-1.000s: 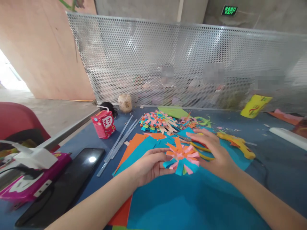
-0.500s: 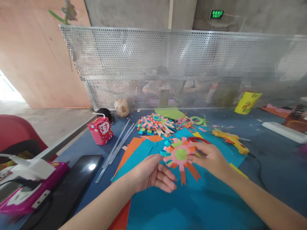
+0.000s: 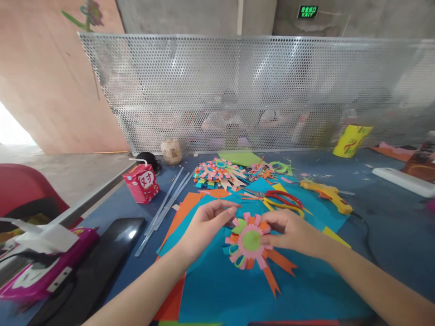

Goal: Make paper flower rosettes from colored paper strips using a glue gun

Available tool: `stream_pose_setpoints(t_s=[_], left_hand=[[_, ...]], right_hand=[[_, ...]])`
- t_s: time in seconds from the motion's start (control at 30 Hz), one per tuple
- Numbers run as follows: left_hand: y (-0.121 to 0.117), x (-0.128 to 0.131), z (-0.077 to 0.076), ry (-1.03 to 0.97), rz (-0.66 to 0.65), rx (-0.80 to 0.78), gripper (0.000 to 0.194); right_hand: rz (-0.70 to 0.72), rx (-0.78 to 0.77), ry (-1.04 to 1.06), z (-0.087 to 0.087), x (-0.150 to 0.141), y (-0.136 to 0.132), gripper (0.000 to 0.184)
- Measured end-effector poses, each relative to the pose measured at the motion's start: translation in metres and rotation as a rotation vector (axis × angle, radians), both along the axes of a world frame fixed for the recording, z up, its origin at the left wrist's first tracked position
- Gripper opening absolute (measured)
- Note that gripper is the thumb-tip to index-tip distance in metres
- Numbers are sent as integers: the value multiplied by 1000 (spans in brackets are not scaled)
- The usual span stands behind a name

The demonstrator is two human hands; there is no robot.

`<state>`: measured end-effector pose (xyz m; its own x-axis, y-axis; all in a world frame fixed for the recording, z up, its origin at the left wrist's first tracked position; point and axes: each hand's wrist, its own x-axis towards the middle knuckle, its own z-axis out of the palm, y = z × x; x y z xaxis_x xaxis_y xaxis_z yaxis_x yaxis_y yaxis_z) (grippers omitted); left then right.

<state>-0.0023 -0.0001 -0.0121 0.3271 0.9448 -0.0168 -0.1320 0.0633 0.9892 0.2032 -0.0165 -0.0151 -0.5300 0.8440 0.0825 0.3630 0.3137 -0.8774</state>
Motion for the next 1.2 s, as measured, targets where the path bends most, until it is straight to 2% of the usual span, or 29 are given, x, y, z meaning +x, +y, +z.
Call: stream_pose_setpoints(t_s=[0.17,0.4,0.53,0.6,0.67,0.7,0.77,0.83,0.9,0.93,1.0,1.07,1.13,1.2], left_hand=[[0,0,1,-22,3,-29,27],[-2,-1,3,-70,27,-14,27],[-3,0,3,-71,22,-6,29],[-2,-1,3,-59,18,-5,27],[-2,-2,2,-47,26,7,28],[-1,-3,2,-36,38,25,30],[0,-6,2,-13,98,91,34],[0,-8,2,-12,179,146,35],[0,-9,1,-65,191,110,37],[0,-9,1,-112,151,37,39],[-2,-7,2,-225,-25,-202,40],[-6,-5,3,-311,-217,-427,36],[-10,-3,4,-322,-295,-502,30],[-13,-1,4,-286,-270,-468,29]], right_hand=[[7,-94,-61,-1,3,3,22],[9,-178,-31,-2,1,3,25],[14,-181,-39,-3,1,3,24],[8,-130,-85,-4,1,3,24],[-28,34,-144,-5,2,2,21],[-69,177,-168,-6,3,2,19],[-192,598,-198,-5,5,3,10],[-311,1111,-287,-1,8,2,5],[-352,1551,-471,6,10,1,10],[-344,1707,-574,9,10,-1,11],[-299,1874,-709,13,9,-6,11],[-235,1922,-742,14,7,-11,12],[-180,1911,-740,12,4,-16,14],[-160,1899,-731,10,2,-19,13]])
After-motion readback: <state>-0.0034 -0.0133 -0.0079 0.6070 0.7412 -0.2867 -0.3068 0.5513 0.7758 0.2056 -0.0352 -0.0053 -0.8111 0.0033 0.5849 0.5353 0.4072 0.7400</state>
